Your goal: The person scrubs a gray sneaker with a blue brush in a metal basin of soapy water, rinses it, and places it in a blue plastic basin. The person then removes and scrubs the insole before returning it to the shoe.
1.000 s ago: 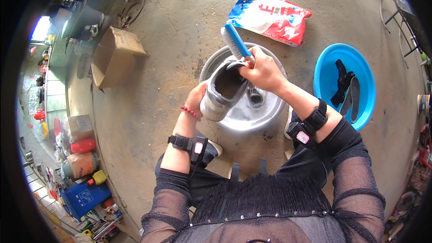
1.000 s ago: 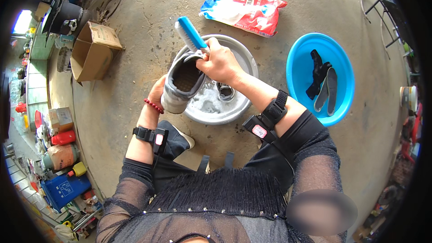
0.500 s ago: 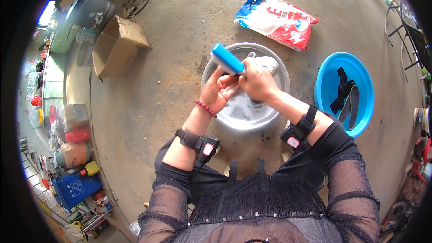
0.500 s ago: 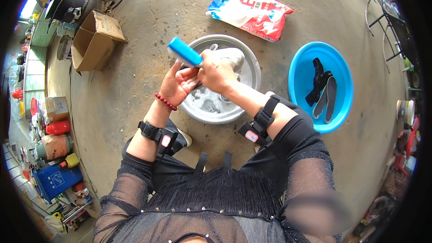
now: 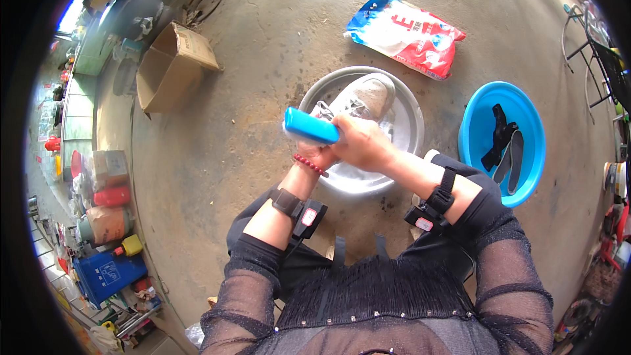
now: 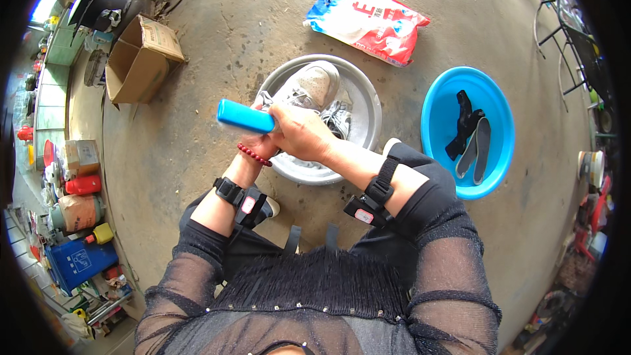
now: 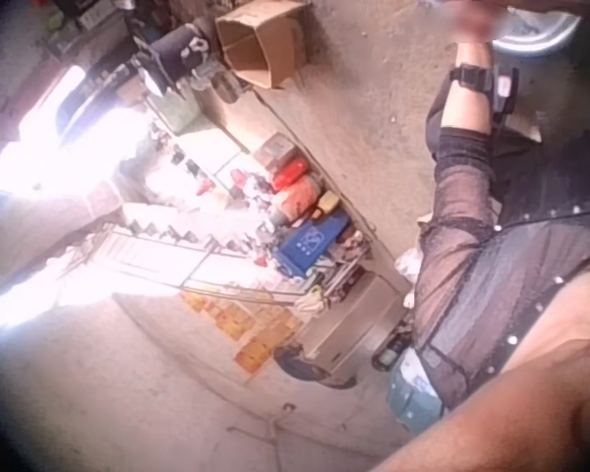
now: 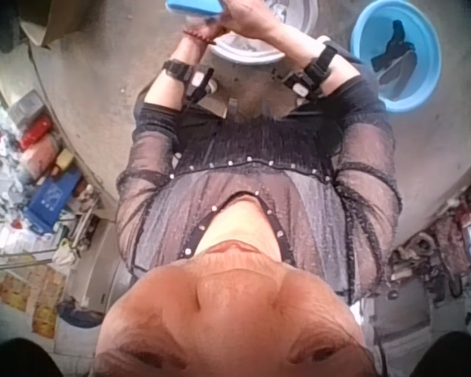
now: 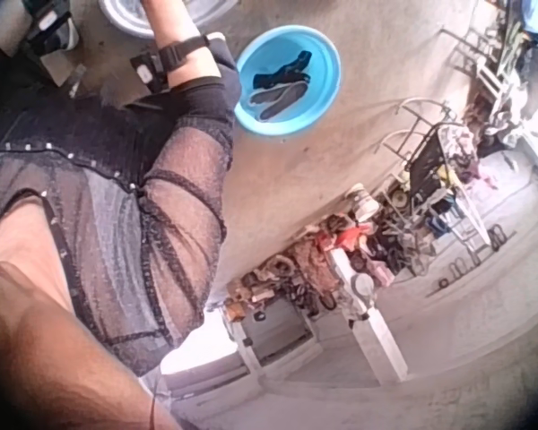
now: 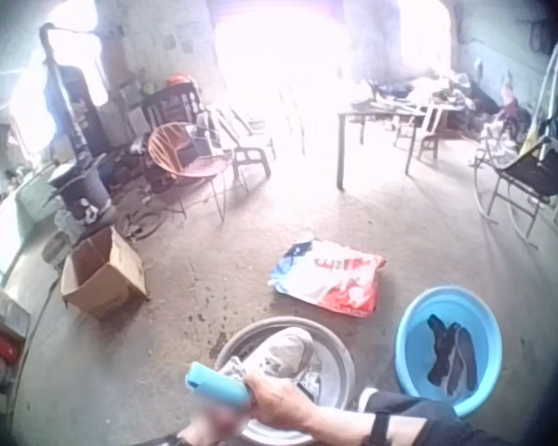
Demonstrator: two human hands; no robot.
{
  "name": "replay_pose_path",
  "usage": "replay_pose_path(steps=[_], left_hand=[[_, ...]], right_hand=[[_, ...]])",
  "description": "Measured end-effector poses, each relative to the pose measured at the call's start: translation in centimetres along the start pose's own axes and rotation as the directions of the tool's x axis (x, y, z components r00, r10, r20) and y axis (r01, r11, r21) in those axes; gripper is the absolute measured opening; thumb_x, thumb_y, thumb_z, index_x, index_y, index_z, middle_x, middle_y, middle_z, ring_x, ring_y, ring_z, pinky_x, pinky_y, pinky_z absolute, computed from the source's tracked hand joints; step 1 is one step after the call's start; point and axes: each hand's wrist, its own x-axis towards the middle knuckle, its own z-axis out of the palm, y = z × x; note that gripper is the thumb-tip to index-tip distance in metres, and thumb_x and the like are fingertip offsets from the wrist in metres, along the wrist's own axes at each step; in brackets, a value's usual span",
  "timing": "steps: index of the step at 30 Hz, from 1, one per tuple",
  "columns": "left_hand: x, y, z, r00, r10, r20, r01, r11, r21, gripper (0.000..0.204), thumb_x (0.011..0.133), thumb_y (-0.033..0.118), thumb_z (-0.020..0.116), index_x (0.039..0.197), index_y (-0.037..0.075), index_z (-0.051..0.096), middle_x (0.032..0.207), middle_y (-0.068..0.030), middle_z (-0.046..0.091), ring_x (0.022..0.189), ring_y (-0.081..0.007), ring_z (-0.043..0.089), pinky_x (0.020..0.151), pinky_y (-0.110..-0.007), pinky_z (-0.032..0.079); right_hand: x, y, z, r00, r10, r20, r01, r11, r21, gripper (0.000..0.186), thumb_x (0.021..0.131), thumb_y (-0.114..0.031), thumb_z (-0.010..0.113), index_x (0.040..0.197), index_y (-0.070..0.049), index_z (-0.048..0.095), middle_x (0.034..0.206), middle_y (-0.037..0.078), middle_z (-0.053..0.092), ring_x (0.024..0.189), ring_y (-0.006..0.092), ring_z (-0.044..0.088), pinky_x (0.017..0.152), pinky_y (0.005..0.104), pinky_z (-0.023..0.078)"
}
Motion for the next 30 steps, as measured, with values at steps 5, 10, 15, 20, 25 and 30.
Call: replay_pose_path(steps=[5, 10, 15, 20, 25, 30], left_hand=[[0.6, 1.4, 2.0, 0.913, 0.331, -0.24, -0.257, 0.921, 0.292, 0.044, 0.091, 0.02, 0.042, 0.125, -0.006, 0.05, 0.122, -0.0187, 0.059, 0.112, -0.0324, 0.057, 0.103, -0.046, 0.041], [0.6, 2.5, 3.3, 0.874, 0.384, -0.298, -0.313, 0.913, 0.261, 0.045, 0.089, 0.02, 0.043, 0.124, -0.007, 0.049, 0.122, -0.0195, 0.059, 0.113, -0.033, 0.056, 0.102, -0.046, 0.042], [0.3, 1.5, 2.3, 0.852, 0.392, -0.346, -0.291, 0.905, 0.31, 0.036, 0.088, 0.017, 0.045, 0.115, -0.005, 0.054, 0.113, -0.0184, 0.062, 0.103, -0.0308, 0.061, 0.096, -0.044, 0.046], [0.6, 2.1, 2.5, 0.909, 0.308, -0.281, -0.265, 0.947, 0.18, 0.038, 0.089, 0.021, 0.042, 0.114, -0.003, 0.057, 0.107, -0.0171, 0.065, 0.098, -0.0305, 0.063, 0.091, -0.044, 0.049], [0.9, 2.3, 3.1, 0.835, 0.449, -0.319, -0.339, 0.875, 0.346, 0.041, 0.094, 0.029, 0.038, 0.114, -0.001, 0.056, 0.114, -0.017, 0.062, 0.105, -0.0309, 0.059, 0.098, -0.046, 0.043], [1.2, 0.8, 2.4, 0.884, 0.286, -0.37, -0.242, 0.957, 0.16, 0.042, 0.091, 0.023, 0.036, 0.118, -0.002, 0.056, 0.116, -0.016, 0.063, 0.107, -0.0306, 0.06, 0.099, -0.044, 0.044]], right_hand=[[2.1, 0.8, -4.5, 0.935, 0.346, -0.08, -0.34, 0.937, 0.075, 0.049, 0.082, -0.038, 0.073, 0.109, -0.003, 0.051, 0.078, 0.018, 0.066, 0.075, 0.0352, 0.067, 0.066, 0.0424, 0.052], [1.4, 0.5, -4.1, 0.926, 0.372, -0.062, -0.371, 0.928, 0.03, 0.046, 0.098, -0.033, 0.048, 0.139, -0.011, 0.04, 0.091, 0.02, 0.067, 0.083, 0.0358, 0.067, 0.07, 0.0417, 0.051], [1.9, 1.4, -1.9, 0.98, 0.194, 0.048, -0.151, 0.878, -0.454, 0.044, 0.092, -0.031, 0.056, 0.136, -0.035, 0.048, 0.074, 0.015, 0.06, 0.061, 0.036, 0.062, 0.053, 0.048, 0.048], [2.3, 1.8, -1.9, 0.956, 0.293, -0.022, -0.29, 0.928, -0.234, 0.043, 0.094, -0.027, 0.055, 0.137, -0.026, 0.048, 0.086, 0.018, 0.067, 0.071, 0.0352, 0.066, 0.062, 0.0416, 0.052], [1.4, 0.3, -0.9, 0.945, 0.234, 0.229, -0.146, 0.928, -0.343, 0.046, 0.095, -0.031, 0.053, 0.139, -0.03, 0.045, 0.08, 0.017, 0.066, 0.071, 0.0355, 0.065, 0.062, 0.0435, 0.053], [3.3, 1.5, -2.7, 0.961, 0.275, -0.023, -0.252, 0.839, -0.483, 0.042, 0.094, -0.035, 0.053, 0.136, -0.033, 0.048, 0.076, 0.018, 0.066, 0.067, 0.0359, 0.065, 0.055, 0.0462, 0.05]])
